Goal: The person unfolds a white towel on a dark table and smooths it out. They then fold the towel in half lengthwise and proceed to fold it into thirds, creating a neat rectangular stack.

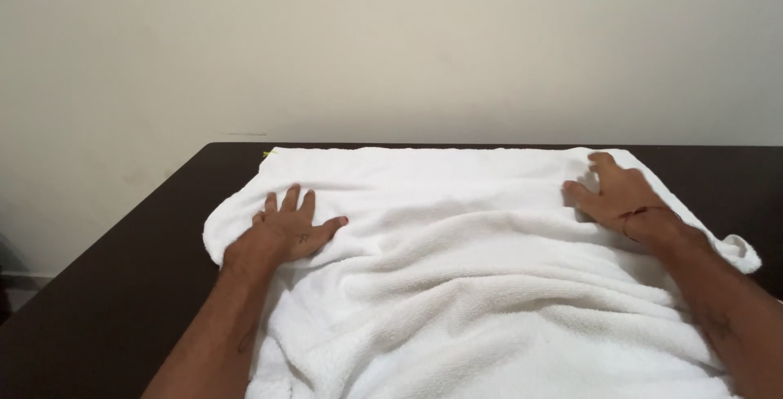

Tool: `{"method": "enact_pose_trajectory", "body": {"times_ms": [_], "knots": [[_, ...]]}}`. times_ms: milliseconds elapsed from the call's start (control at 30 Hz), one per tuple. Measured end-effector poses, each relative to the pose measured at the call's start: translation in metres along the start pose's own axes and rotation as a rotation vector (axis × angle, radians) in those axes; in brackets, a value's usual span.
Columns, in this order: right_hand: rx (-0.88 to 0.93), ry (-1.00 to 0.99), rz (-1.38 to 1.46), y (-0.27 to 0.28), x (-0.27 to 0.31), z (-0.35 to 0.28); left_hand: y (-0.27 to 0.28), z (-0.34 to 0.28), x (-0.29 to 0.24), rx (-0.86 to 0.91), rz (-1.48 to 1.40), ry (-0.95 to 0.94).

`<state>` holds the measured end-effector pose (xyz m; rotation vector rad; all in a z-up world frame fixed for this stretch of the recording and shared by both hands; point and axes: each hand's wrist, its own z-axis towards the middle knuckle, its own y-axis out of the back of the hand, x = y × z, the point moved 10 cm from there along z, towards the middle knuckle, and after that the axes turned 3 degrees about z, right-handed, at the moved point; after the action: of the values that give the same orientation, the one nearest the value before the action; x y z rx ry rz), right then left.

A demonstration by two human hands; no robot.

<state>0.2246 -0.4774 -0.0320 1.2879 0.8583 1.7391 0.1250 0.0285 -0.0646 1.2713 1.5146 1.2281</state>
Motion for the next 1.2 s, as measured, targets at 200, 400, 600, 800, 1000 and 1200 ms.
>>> {"method": "enact_pose_trajectory", "body": {"times_ms": [200,400,600,800,1000,1200], "knots": [[0.181,-0.437,-0.316,0.017,0.02,-0.037,0.02,-0.013,-0.01,0.028,-0.111,0.028],[0.318,-0.217,-0.341,-0.039,-0.038,0.001,0.033,-0.071,-0.05,0.213,-0.061,0.066],[0.292,-0.209,-0.301,-0.045,-0.046,0.003,-0.003,-0.034,-0.03,0.149,-0.017,0.062],[0.281,-0.181,-0.29,-0.039,-0.039,-0.005,-0.006,-0.02,-0.027,0.052,-0.068,0.014],[0.347,-0.268,-0.341,-0.035,-0.033,-0.02,0.019,-0.054,-0.04,0.187,0.067,0.07],[0.304,-0.215,-0.386,-0.041,-0.045,-0.007,0.051,-0.056,-0.044,0.037,-0.06,0.002]]}}
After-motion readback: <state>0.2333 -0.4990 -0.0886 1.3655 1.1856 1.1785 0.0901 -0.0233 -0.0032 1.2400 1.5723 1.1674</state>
